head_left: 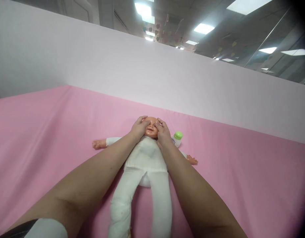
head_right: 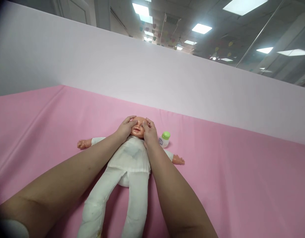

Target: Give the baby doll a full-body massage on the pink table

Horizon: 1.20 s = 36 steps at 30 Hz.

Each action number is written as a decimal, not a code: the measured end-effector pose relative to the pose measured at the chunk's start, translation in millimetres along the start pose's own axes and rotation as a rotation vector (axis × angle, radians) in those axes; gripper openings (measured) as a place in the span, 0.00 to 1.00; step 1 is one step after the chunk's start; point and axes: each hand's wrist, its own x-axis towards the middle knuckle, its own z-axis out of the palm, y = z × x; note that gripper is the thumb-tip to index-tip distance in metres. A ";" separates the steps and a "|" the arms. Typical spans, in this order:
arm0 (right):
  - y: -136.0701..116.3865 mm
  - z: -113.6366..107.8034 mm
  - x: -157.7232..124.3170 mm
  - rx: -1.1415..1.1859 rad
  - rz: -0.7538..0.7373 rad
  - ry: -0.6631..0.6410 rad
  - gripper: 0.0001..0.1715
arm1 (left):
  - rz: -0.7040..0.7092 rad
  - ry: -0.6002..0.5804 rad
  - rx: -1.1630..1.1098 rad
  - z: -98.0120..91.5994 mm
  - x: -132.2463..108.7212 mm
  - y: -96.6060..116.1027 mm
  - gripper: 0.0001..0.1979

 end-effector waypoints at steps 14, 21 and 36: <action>-7.0 -2.5 -12.0 -0.023 -0.060 -0.106 0.43 | 0.044 -0.056 -0.059 -2.5 -16.7 13.2 0.33; -2.6 -5.6 -6.2 -0.073 -0.084 0.000 0.36 | 0.079 -0.026 0.020 -0.5 -8.6 2.4 0.27; -13.0 -2.5 -15.5 0.032 0.035 -0.126 0.39 | -0.003 -0.059 -0.096 -6.4 -13.3 14.4 0.29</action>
